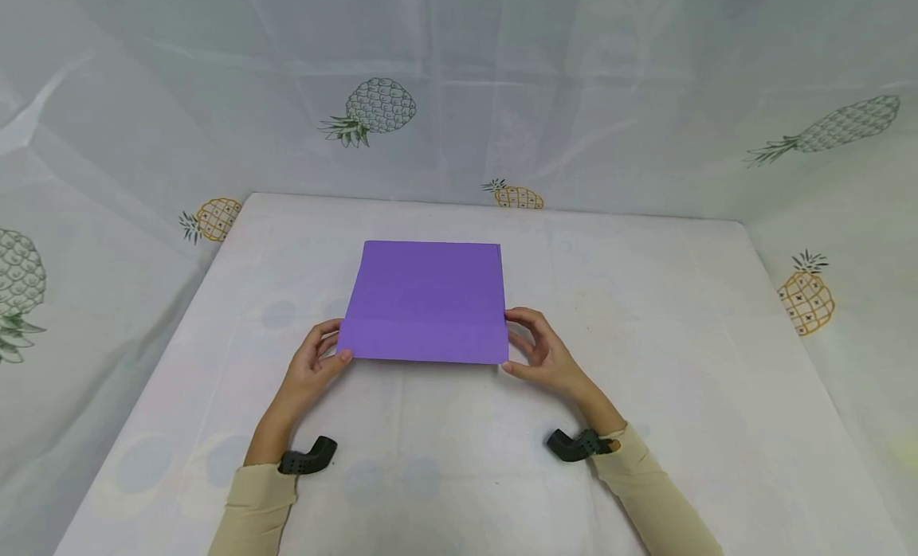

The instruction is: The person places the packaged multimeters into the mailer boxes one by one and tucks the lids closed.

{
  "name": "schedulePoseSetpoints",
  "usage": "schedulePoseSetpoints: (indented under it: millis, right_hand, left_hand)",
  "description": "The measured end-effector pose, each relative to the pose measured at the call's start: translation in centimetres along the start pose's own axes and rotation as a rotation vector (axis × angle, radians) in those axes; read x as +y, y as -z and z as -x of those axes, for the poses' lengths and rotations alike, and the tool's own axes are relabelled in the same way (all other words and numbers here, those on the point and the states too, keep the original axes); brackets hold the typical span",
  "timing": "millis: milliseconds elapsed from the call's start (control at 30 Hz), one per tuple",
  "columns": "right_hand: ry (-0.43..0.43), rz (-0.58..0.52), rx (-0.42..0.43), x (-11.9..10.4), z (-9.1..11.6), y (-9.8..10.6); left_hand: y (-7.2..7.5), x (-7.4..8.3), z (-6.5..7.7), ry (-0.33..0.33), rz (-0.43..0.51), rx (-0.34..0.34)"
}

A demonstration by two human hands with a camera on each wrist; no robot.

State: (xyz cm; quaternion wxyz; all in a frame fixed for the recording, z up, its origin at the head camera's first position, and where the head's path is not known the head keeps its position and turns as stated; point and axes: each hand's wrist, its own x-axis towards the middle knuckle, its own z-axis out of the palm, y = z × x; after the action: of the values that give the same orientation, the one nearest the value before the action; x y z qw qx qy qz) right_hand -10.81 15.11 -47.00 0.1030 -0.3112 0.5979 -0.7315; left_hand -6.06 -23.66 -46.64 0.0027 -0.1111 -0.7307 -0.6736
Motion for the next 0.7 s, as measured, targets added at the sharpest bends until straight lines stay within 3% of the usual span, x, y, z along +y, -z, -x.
schedulePoseSetpoints:
  millis: [700]
  right_hand:
    - [-0.062,0.145,-0.056,0.31,0.35,0.04]
  left_hand:
    - [0.04,-0.51,-0.21,-0.065,0.058,-0.085]
